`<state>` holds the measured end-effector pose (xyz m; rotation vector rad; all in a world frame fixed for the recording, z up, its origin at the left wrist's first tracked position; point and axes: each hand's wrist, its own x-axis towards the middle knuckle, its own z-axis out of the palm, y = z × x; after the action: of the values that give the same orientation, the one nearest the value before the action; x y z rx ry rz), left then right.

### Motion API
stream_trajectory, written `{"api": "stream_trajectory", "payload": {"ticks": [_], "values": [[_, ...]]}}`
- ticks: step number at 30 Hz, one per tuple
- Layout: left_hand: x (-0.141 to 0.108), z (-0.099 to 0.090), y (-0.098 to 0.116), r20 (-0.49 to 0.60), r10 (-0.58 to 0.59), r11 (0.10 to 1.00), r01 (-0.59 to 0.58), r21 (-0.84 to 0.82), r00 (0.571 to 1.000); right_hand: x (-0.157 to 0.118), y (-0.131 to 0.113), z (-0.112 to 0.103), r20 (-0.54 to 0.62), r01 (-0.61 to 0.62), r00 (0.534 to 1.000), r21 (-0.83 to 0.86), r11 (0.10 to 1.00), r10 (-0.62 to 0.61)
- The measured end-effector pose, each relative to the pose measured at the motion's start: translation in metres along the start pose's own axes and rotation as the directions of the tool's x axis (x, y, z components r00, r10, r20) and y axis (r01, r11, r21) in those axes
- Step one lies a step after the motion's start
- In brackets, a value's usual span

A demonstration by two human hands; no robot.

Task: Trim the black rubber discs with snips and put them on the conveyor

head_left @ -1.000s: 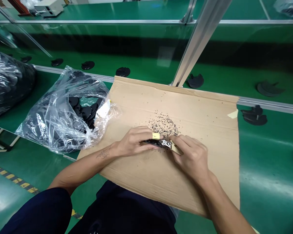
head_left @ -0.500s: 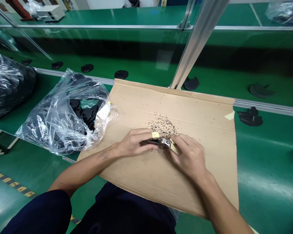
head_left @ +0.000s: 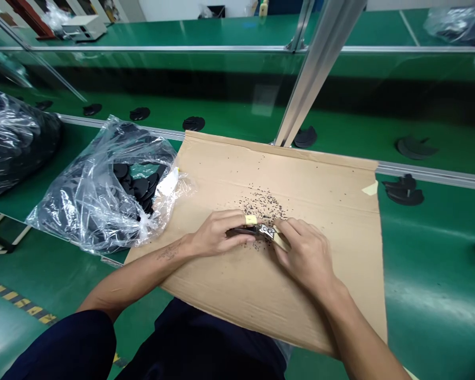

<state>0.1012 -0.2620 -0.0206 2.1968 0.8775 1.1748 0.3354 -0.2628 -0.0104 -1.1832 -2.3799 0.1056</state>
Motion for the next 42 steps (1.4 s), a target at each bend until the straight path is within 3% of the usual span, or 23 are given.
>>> {"api": "stream_trajectory", "payload": {"ticks": [4, 8, 10, 13, 16, 19, 23, 27, 30, 35, 42], "values": [[0.001, -0.002, 0.003, -0.088, -0.153, 0.977, 0.138, -0.16, 0.984, 0.003, -0.002, -0.003, 0.029, -0.088, 0.996, 0.337, 0.937, 0.084], [0.001, 0.0, 0.006, -0.024, -0.255, 0.897, 0.227, -0.38, 0.967, 0.005, -0.01, -0.006, 0.023, -0.11, 0.993, 0.539, 0.835, 0.115], [0.0, 0.001, 0.005, -0.01, -0.2, 0.924, 0.185, -0.335, 0.98, 0.004, -0.013, -0.005, -0.045, -0.041, 0.996, 0.498, 0.866, 0.073], [0.0, 0.002, 0.002, -0.014, -0.032, 0.999, 0.031, -0.045, 0.999, 0.0, -0.014, -0.003, -0.13, 0.094, 0.99, 0.309, 0.946, -0.056], [-0.002, 0.004, 0.001, 0.057, 0.086, 0.964, -0.098, 0.245, 0.995, -0.002, -0.012, -0.001, -0.153, 0.219, 0.969, 0.146, 0.965, -0.197], [-0.004, 0.006, 0.003, 0.142, 0.065, 0.918, -0.115, 0.379, 0.988, -0.002, -0.013, -0.001, -0.155, 0.289, 0.951, 0.146, 0.946, -0.266], [-0.005, 0.006, 0.003, 0.16, 0.039, 0.941, -0.09, 0.327, 0.986, 0.0, -0.016, -0.006, -0.151, 0.27, 0.961, 0.355, 0.895, -0.23], [-0.003, 0.001, 0.0, 0.051, -0.013, 0.992, 0.006, 0.129, 0.999, 0.002, -0.011, -0.012, -0.234, 0.139, 0.972, 0.55, 0.823, -0.008], [-0.002, 0.0, -0.001, 0.009, -0.051, 0.998, 0.05, 0.044, 0.999, 0.004, 0.0, -0.012, -0.25, 0.037, 0.966, 0.384, 0.923, 0.065], [-0.002, 0.0, 0.002, 0.041, -0.027, 0.998, 0.029, -0.048, 0.999, 0.004, 0.01, -0.007, -0.115, 0.065, 0.992, 0.053, 0.996, -0.059], [-0.001, -0.002, 0.003, 0.032, 0.002, 0.996, 0.001, -0.091, 0.999, 0.004, 0.005, -0.007, -0.075, 0.122, 0.99, 0.002, 0.992, -0.122]]}}
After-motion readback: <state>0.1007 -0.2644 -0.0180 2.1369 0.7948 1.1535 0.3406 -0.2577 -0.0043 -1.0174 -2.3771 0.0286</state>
